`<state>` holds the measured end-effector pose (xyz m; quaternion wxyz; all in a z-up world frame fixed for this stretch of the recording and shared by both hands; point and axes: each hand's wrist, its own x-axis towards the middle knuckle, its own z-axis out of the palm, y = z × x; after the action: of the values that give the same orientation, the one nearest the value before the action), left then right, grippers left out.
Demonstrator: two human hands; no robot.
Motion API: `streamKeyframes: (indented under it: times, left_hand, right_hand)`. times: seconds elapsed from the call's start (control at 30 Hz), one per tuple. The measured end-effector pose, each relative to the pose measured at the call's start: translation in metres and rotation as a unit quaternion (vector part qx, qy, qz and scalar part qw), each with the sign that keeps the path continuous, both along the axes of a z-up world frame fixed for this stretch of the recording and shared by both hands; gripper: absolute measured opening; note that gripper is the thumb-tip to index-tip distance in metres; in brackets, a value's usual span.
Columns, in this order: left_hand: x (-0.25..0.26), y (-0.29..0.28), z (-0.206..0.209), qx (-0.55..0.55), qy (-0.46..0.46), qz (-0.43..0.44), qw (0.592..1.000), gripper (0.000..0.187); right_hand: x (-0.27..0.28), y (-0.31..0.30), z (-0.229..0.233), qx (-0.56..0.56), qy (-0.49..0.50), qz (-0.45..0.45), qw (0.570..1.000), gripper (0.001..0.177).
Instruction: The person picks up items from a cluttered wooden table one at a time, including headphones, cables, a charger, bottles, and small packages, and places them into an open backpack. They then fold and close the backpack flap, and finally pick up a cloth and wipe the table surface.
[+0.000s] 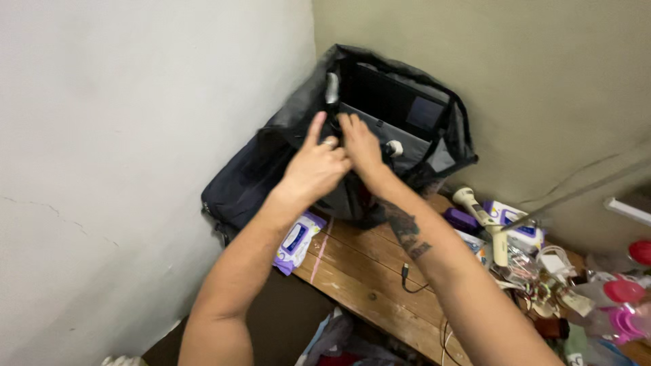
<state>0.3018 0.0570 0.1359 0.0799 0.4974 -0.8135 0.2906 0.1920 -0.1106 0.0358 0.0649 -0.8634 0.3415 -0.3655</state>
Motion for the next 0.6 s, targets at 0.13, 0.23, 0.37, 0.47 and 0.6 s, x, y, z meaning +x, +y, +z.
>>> streamKeyframes:
  times: [0.13,0.23,0.37,0.47,0.6]
  left_hand:
    - [-0.004,-0.001,0.017,-0.064,0.011,-0.003,0.998,0.013]
    - [-0.006,-0.002,0.020,-0.090,0.029,-0.020,0.995,0.012]
    - [-0.013,-0.010,0.008,-0.064,0.023,-0.042,0.997,0.014]
    - [-0.015,-0.025,-0.003,-0.110,0.034,-0.048,0.992,0.017]
    - [-0.019,-0.067,-0.015,-0.152,0.088,-0.063,0.982,0.017]
  right_hand:
    - [0.021,-0.032,-0.084,-0.170,0.163,0.000,0.972,0.052]
    - [0.027,-0.053,-0.113,-0.294,0.296,-0.020,0.909,0.064]
    - [0.038,-0.060,-0.113,-0.200,0.474,-0.026,0.857,0.060]
    - [0.032,-0.062,-0.096,-0.165,0.407,0.024,0.898,0.050]
    - [-0.018,-0.077,-0.055,0.137,0.137,0.137,0.972,0.038]
